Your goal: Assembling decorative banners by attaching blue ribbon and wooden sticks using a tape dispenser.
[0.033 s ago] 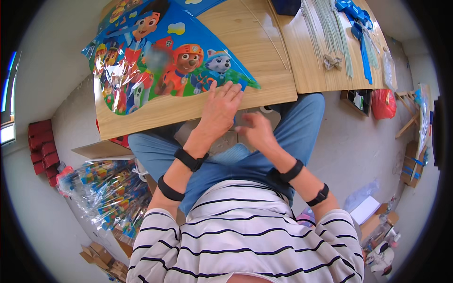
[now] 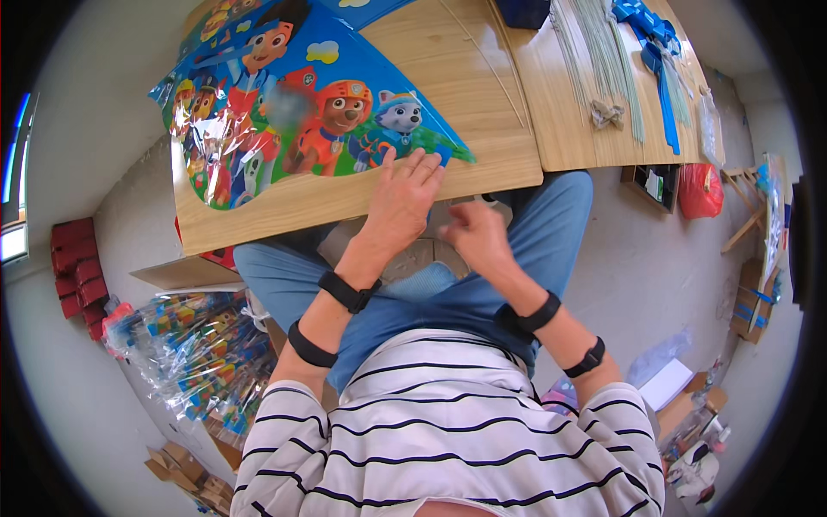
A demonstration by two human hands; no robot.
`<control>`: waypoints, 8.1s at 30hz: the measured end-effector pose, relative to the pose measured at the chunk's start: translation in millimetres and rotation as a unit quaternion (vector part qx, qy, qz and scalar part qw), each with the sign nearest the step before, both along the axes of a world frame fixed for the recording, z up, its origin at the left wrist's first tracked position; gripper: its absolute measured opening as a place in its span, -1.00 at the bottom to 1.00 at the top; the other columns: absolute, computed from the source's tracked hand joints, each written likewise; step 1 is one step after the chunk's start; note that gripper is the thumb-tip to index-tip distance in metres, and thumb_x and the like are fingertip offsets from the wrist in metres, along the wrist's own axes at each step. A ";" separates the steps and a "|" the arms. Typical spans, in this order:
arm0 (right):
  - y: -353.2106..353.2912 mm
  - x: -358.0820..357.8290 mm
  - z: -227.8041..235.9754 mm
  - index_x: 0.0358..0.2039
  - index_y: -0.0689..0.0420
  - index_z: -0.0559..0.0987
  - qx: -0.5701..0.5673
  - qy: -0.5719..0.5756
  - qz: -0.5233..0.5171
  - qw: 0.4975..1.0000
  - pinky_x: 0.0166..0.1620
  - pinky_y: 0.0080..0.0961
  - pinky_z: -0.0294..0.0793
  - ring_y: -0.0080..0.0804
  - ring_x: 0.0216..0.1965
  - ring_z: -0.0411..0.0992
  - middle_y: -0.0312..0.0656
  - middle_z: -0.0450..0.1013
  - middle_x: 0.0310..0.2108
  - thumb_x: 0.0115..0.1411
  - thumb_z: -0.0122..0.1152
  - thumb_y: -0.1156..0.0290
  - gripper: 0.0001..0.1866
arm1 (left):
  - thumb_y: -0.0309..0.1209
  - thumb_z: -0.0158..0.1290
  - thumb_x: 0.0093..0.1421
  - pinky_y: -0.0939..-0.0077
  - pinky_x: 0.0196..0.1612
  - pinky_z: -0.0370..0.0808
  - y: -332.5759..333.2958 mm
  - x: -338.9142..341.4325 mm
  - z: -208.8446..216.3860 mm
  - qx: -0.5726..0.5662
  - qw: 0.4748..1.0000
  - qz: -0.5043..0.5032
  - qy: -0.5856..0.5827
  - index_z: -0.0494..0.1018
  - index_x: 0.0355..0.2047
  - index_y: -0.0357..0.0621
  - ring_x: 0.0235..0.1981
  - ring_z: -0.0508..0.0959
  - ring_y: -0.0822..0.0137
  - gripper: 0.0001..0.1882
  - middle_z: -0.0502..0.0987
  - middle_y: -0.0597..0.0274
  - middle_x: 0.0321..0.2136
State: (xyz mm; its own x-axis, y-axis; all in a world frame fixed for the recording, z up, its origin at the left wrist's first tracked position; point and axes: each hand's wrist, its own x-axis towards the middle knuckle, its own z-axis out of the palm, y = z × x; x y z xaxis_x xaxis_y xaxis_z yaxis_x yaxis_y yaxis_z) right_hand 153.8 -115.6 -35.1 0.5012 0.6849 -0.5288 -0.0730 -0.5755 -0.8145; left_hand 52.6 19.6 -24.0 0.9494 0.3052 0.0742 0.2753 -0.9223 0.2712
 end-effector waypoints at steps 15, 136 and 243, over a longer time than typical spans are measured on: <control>74.8 85.7 -20.5 -0.44 0.16 0.61 0.078 -0.251 0.054 0.963 -0.31 -0.29 0.47 -0.15 -0.38 0.54 -0.07 0.55 -0.50 -0.06 0.36 0.40 -0.84 | -0.63 0.07 -0.03 -0.15 0.30 0.04 -3.1 3.8 5.7 0.022 1.000 0.003 0.004 0.42 0.06 -0.19 0.26 0.26 0.16 -0.45 0.37 0.19 0.14; 94.8 94.8 -0.5 -0.51 0.13 0.68 -0.022 -0.217 0.161 0.963 -0.36 -0.32 0.47 -0.19 -0.48 0.53 -0.04 0.54 -0.55 -0.10 0.40 0.38 -0.87 | -0.60 0.06 -0.04 -0.51 0.19 0.00 -21.6 9.3 1.2 -0.037 0.992 0.111 -0.049 0.43 -0.02 -0.26 0.19 0.31 0.19 -0.52 0.32 0.15 0.06; 105.7 60.6 2.6 -0.28 0.18 0.49 -0.108 -0.473 0.125 0.865 -0.21 -0.14 0.51 0.06 -0.22 0.51 0.05 0.49 -0.24 -0.11 0.37 0.35 -0.63 | -0.29 0.33 -0.15 -0.52 0.21 -0.07 -25.7 7.0 6.8 -0.040 0.993 0.110 -0.007 0.38 0.05 -0.27 0.23 0.25 0.12 -0.28 0.29 0.03 0.10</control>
State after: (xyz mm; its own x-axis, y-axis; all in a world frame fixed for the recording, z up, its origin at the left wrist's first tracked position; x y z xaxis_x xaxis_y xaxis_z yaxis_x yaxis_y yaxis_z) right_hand 214.4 -9.8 -32.6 0.6298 0.7713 -0.0919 0.7170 -0.6228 -0.3131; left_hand 59.7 -6.1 -17.3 0.8580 0.5108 0.0532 0.4640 -0.8155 0.3459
